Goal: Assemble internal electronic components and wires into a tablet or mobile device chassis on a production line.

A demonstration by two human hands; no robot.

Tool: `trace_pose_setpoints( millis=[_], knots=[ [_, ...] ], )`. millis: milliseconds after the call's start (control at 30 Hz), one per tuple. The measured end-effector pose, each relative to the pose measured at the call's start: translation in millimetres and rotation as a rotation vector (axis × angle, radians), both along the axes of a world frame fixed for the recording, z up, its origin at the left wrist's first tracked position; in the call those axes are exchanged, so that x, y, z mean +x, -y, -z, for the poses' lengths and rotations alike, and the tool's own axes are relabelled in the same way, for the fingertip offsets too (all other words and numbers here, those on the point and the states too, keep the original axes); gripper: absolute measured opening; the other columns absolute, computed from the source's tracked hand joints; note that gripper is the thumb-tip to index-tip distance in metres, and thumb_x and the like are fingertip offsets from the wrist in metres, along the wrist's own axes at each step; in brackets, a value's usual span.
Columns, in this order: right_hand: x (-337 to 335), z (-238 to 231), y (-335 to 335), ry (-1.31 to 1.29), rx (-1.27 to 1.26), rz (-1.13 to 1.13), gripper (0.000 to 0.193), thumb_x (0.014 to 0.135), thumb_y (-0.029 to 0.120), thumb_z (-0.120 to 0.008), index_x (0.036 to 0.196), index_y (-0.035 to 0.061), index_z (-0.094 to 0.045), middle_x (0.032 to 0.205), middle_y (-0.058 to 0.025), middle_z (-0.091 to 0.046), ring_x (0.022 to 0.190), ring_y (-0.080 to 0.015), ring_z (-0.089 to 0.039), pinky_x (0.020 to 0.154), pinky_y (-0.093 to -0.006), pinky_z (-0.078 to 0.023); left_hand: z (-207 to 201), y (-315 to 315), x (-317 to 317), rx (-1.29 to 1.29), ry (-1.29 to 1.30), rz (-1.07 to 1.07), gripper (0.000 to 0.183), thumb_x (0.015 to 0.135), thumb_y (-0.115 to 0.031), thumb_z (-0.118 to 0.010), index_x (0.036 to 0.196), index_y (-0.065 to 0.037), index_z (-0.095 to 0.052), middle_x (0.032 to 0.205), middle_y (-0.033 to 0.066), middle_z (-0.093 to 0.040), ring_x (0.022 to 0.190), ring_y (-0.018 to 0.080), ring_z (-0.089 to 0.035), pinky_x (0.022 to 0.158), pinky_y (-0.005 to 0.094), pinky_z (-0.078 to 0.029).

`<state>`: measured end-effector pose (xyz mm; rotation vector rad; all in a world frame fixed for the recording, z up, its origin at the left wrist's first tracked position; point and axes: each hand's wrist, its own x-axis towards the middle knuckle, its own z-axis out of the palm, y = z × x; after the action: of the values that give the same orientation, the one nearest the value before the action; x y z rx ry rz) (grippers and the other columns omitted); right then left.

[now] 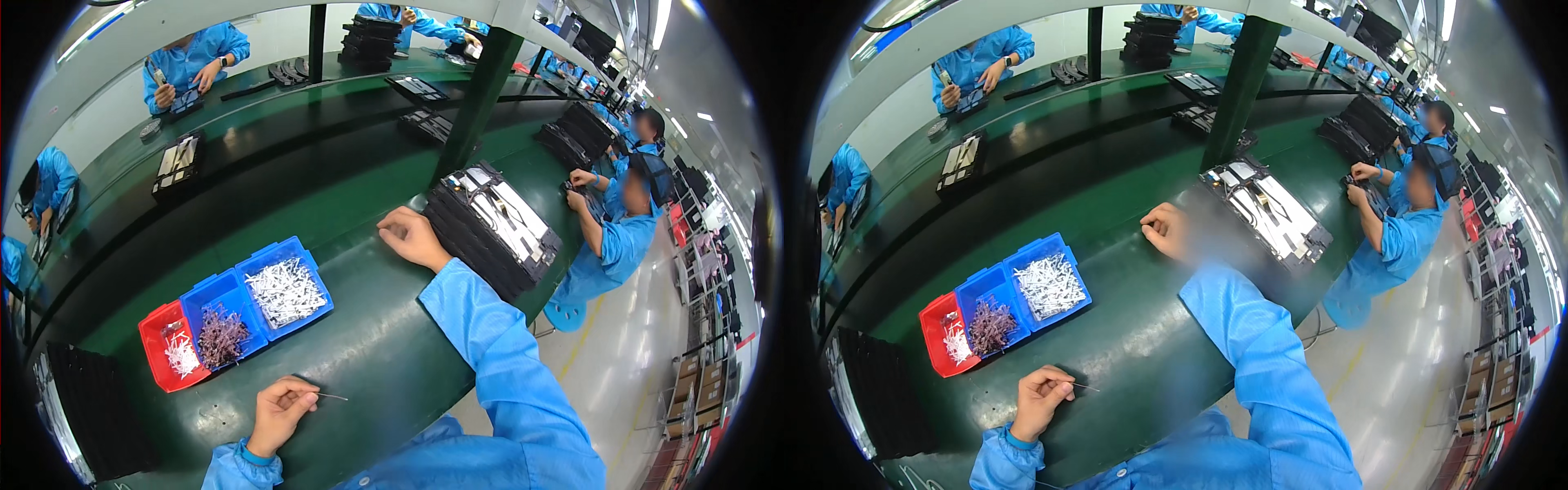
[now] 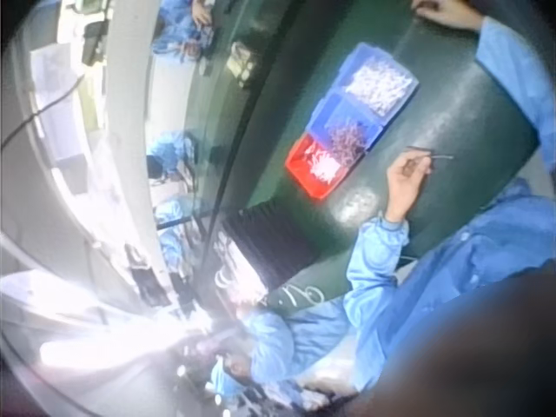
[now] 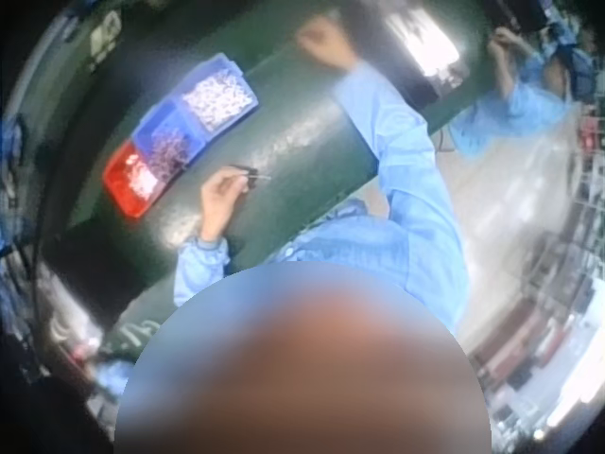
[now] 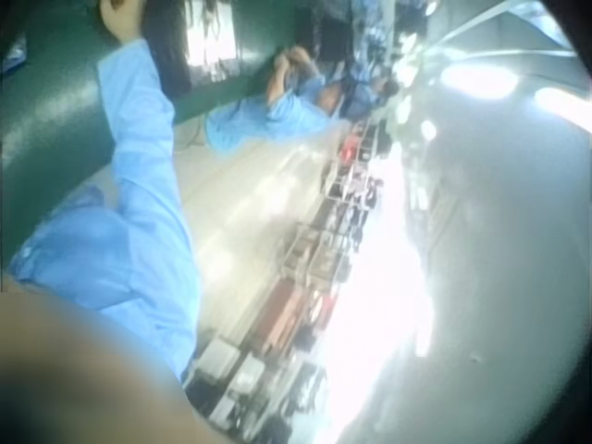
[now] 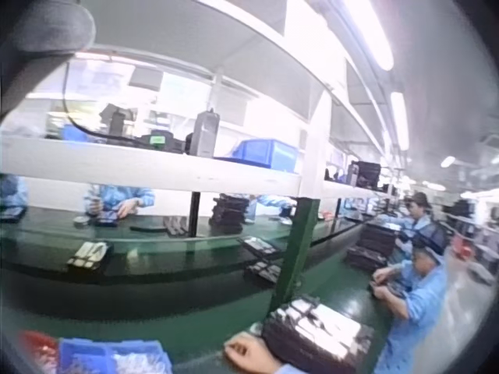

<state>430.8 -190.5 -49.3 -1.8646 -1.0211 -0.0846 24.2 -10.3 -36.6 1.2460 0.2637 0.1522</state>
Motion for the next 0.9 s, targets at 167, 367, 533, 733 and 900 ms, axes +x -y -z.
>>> trace_pose_setpoints(
  millis=[167, 367, 533, 733, 900],
  knots=[
    [7.9, 7.4, 1.7, -0.024, 0.003, -0.002, 0.010, 0.088, 0.004, -0.076, 0.098, 0.0020, -0.075, 0.094, -0.0042, -0.066, 0.068, -0.0099, -0.061, 0.063, -0.0252, -0.048, 0.2, 0.0, 2.5, 0.014, 0.014, 0.019, 0.012, 0.095, 0.005, -0.071, 0.107, 0.005, -0.072, 0.102, 0.0094, -0.067, 0.083, 0.0142, -0.068, 0.074, 0.0256, -0.056],
    [-1.3, 4.5, -5.6, -0.010, -0.109, 0.158, 0.018, 0.087, 0.019, -0.078, 0.100, 0.0067, -0.077, 0.099, -0.0102, -0.068, 0.079, -0.0206, -0.068, 0.075, -0.0329, -0.055, -1.5, 2.1, 6.6, -0.009, -0.016, -0.001, 0.011, 0.094, 0.005, -0.072, 0.105, 0.005, -0.072, 0.099, 0.0093, -0.067, 0.081, 0.0134, -0.067, 0.073, 0.0248, -0.055],
    [-9.8, -7.2, -45.6, 0.145, -0.331, 0.346, 0.036, 0.088, 0.037, -0.075, 0.102, 0.0052, -0.065, 0.103, -0.0174, -0.066, 0.097, -0.0351, -0.068, 0.083, -0.0456, -0.056, 1.0, 2.6, 5.1, 0.059, 0.006, -0.013, 0.010, 0.093, 0.005, -0.072, 0.103, 0.005, -0.071, 0.098, 0.0093, -0.066, 0.078, 0.0128, -0.066, 0.071, 0.0244, -0.054],
    [-36.0, 5.8, -57.4, 0.373, -0.136, 0.380, 0.015, 0.085, 0.021, -0.072, 0.088, 0.0088, -0.063, 0.086, -0.0113, -0.066, 0.086, -0.0327, -0.065, 0.075, -0.0471, -0.050, 3.2, 5.2, 9.1, 0.014, 0.018, -0.039, 0.007, 0.095, 0.003, -0.070, 0.101, 0.004, -0.069, 0.094, 0.0086, -0.065, 0.075, 0.0133, -0.064, 0.070, 0.0253, -0.052],
    [-41.4, 5.4, -57.7, 0.349, -0.002, 0.247, 0.018, 0.095, 0.021, -0.067, 0.083, 0.0084, -0.062, 0.083, -0.0119, -0.066, 0.082, -0.0332, -0.064, 0.074, -0.0474, -0.046, 8.2, 0.7, 3.6, 0.055, 0.039, -0.050, 0.011, 0.098, -0.006, -0.071, 0.103, 0.002, -0.065, 0.092, 0.0075, -0.060, 0.071, 0.0132, -0.058, 0.066, 0.0283, -0.050]
  ],
)
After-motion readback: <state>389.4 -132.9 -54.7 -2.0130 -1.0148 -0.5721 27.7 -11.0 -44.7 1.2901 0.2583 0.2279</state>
